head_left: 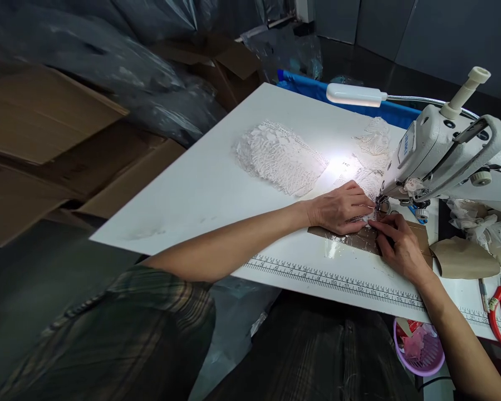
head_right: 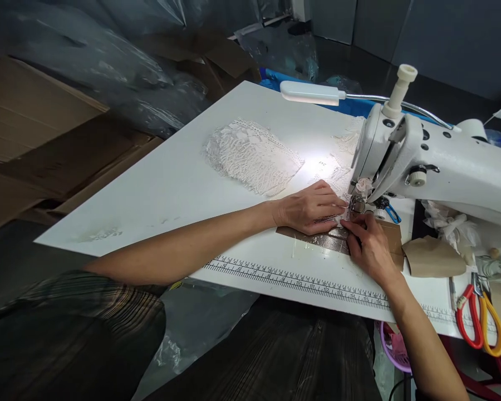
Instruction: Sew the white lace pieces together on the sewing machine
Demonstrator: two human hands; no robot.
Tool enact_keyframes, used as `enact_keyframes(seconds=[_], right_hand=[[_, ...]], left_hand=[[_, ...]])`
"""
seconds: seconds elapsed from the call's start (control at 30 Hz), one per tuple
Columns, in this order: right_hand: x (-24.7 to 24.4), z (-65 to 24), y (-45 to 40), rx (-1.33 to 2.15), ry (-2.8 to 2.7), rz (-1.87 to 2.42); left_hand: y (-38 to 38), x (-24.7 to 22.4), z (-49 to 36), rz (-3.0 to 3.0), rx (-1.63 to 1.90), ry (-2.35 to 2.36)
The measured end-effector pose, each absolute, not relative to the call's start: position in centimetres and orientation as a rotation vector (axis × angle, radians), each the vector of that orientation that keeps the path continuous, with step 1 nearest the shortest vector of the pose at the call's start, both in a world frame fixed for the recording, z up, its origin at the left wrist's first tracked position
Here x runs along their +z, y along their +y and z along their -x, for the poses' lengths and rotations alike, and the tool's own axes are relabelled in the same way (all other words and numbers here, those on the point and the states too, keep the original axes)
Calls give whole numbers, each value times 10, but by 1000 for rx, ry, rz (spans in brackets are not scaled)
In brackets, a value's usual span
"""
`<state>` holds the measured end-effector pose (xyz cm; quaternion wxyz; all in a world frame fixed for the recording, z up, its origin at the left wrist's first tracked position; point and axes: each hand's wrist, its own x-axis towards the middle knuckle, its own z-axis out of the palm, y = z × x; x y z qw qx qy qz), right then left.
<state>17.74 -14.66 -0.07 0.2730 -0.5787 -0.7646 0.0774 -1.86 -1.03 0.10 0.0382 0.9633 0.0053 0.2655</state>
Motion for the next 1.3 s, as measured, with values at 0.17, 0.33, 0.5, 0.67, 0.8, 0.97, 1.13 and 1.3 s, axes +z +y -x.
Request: enact_keyframes(seconds=[0.17,0.33,0.5,0.67,0.8,0.97,1.13,1.3], right_hand=[[-1,-178,-147,189,-2062,1551],[0,-178,-147,173,-2103,1554],[2,-177,-148,120,-2141,1554],[3,-176,-148,79,-2150,1582],[5,-175,-147,106,-2154,1637],[8,-174,-145,76,-2185,1644],[6,-176,-140,102,-2192,1697],[6,-182,-135,194,-2100,1686]], left_hand=[[-12,3,17,-2989,693,67],[-13,5,18,-3024,669,40],[-13,7,19,-3079,602,77],[-14,7,18,-3136,548,94],[-13,7,18,-3171,542,97],[-13,7,18,-3179,540,135],[-18,9,15,-3182,505,258],[-27,10,10,-3295,476,382]])
